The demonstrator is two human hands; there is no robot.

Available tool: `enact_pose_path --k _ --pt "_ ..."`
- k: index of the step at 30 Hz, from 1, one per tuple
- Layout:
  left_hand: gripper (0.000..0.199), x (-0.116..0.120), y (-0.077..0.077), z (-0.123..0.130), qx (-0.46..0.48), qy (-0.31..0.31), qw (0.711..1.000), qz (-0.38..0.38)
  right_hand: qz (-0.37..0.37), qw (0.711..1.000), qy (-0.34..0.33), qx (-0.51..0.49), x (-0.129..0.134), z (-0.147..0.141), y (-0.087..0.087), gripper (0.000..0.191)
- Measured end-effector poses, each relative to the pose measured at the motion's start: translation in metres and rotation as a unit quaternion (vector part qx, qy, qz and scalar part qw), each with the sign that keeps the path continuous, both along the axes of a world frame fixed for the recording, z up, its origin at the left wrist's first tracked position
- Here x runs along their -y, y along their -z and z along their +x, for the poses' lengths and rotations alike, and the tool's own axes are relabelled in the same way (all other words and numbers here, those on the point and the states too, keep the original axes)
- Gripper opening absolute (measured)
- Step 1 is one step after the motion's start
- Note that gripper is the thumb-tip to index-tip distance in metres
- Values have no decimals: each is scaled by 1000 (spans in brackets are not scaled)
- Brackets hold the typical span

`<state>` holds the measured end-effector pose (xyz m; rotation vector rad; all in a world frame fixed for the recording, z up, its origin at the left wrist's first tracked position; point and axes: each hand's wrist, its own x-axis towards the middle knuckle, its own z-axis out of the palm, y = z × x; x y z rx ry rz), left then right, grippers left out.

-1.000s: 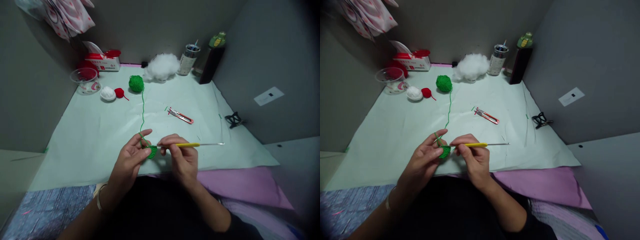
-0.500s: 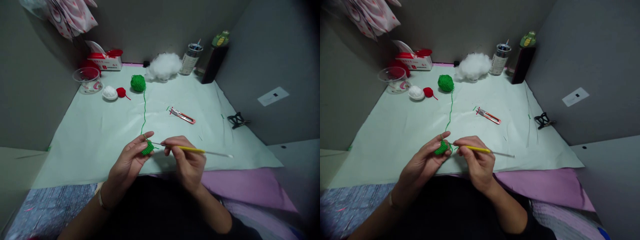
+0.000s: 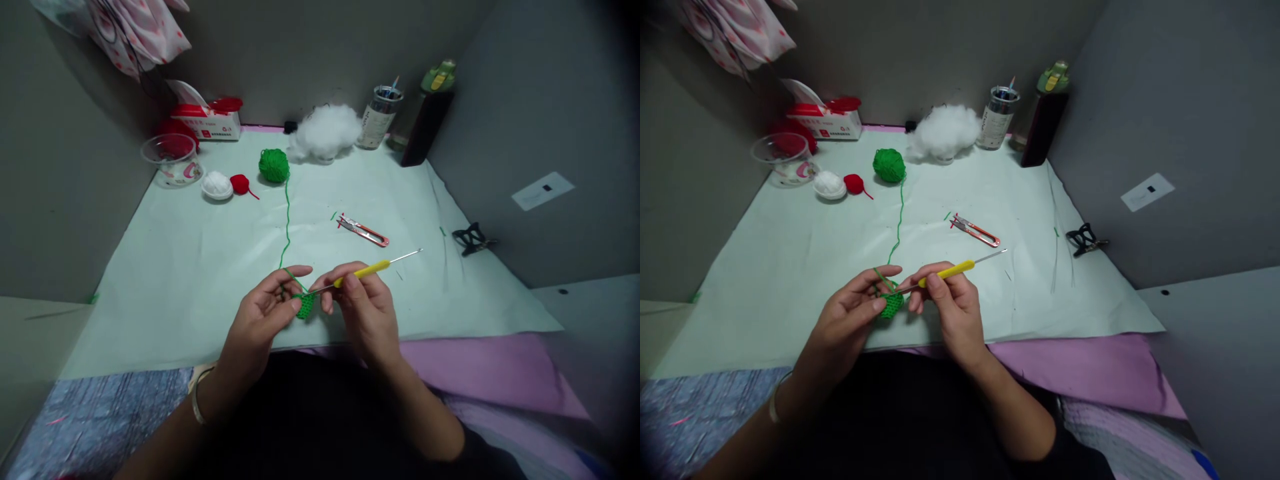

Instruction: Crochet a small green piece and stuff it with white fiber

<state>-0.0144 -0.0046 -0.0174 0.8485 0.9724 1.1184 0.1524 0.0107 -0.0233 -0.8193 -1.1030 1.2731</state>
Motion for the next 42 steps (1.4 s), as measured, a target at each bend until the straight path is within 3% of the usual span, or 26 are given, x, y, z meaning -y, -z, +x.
enact_pose_path --k 4,6,8,11,13,14,16,18,20,29,35,38,42 --pt "33 1 1 1 -41 -11 999 19 41 997 10 64 4 2 -5 22" --pt "31 2 1 4 -78 -40 995 36 106 983 27 147 9 4 -5 19" --pt "32 4 1 8 -110 -77 990 53 211 940 45 263 13 5 -2 21" --pt "43 4 -1 12 -64 -95 993 24 349 843 76 402 17 6 2 30" --pt "49 3 -2 11 33 -48 998 -40 363 826 93 422 18 7 4 34" --pt "51 1 -3 10 81 -22 994 -74 349 841 100 400 19 7 4 35" --pt "50 -2 -4 7 142 8 983 -117 285 902 102 308 18 7 2 31" --pt "46 -4 -4 5 149 -9 982 -113 201 958 87 185 15 6 0 25" --pt "43 -3 -4 5 122 -36 989 -76 130 984 67 98 13 5 -1 21" --pt "41 -1 1 1 0 -19 1000 0 91 987 68 117 11 5 -5 20" --pt "35 -1 -3 0 43 7 999 -15 35 999 8 21 4 11 -3 18" --pt "37 0 -1 3 63 41 997 -11 58 997 -5 50 3 8 -1 18" --pt "36 0 1 3 33 27 999 2 108 988 9 113 6 3 -2 19"
